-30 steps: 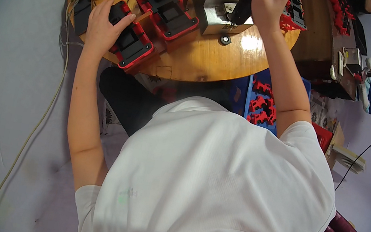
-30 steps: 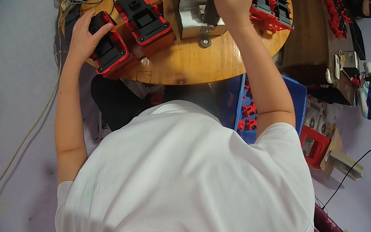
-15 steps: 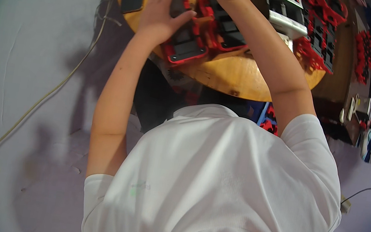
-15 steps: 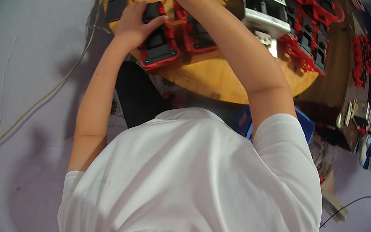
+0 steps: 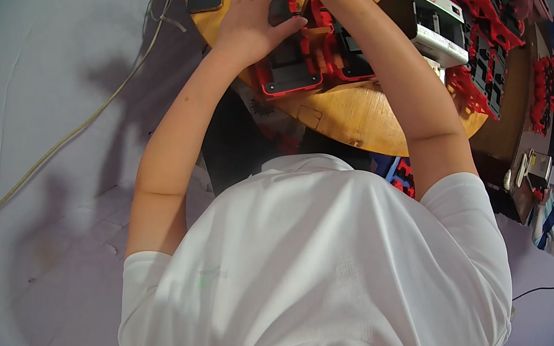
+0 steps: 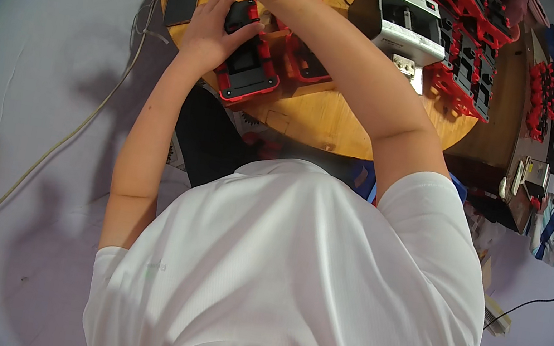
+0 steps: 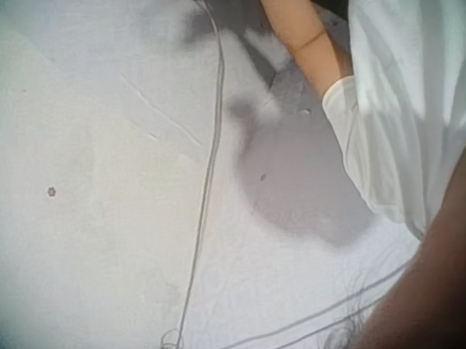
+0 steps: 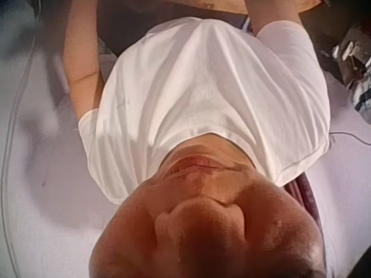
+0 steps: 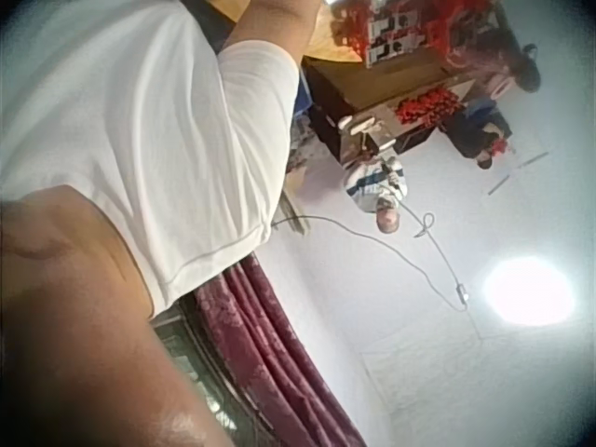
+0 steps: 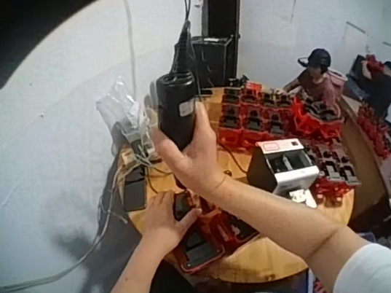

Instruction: The person repeatedly picks up red and black plastic components from a table and uses a handheld black tool to press or snap them together. The person handles the parts one at a time, performing a repetitive assembly or finishing action on each unit before placing it back on the table.

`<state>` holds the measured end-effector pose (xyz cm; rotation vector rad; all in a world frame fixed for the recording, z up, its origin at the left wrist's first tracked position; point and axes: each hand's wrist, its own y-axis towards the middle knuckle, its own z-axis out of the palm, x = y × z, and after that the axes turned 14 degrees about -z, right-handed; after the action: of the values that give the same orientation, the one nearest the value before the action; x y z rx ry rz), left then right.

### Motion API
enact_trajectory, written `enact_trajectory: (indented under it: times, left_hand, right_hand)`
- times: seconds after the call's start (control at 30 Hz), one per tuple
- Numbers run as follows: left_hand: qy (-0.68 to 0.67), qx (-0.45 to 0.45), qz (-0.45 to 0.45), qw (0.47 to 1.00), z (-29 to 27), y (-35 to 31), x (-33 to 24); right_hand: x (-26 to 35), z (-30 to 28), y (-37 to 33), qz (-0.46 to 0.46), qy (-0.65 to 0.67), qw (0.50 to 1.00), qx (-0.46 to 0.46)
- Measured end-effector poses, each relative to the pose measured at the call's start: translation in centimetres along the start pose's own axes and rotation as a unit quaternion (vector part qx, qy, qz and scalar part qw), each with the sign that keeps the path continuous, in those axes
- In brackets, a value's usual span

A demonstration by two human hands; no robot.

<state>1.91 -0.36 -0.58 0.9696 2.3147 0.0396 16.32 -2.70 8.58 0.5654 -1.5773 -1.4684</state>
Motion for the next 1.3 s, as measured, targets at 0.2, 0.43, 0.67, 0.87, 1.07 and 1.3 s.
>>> enact_trajectory:
  times: [0.2, 0.43, 0.67, 0.87, 1.07, 1.3]
  left_hand:
    - [-0.006, 0.025, -0.016, 1.0, -0.6, 0.5, 0.0]
    - [-0.015, -0.002, 0.015, 1.0, 0.5, 0.7, 0.9]
    - [0.032, 0.027, -0.026, 0.999, 0.0, 0.6, 0.5]
    - [-0.002, 0.085, -0.026, 0.996, -0.6, 1.2, 1.0]
    - [-0.168, 0.054, -0.105, 0.979, -0.9, 0.1, 1.8]
    - [-0.191, 0.126, -0.219, 0.949, -0.7, -0.1, 2.4]
  right_hand:
    - [3.2, -3.7, 0.6, 0.073, 0.07, 0.992, -0.075]
    - [12.4, -17.6, -0.2, 0.14, -0.171, 0.975, 0.026]
    - [11.3, -21.2, -5.7, 0.046, -0.172, 0.982, -0.061]
    - [12.2, -19.6, -2.7, 0.208, -0.22, 0.952, -0.049]
    - [9.1, -12.8, 1.0, 0.154, -0.03, 0.982, -0.104]
    - [2.7, 0.3, 1.0, 0.012, 0.101, 0.989, -0.104]
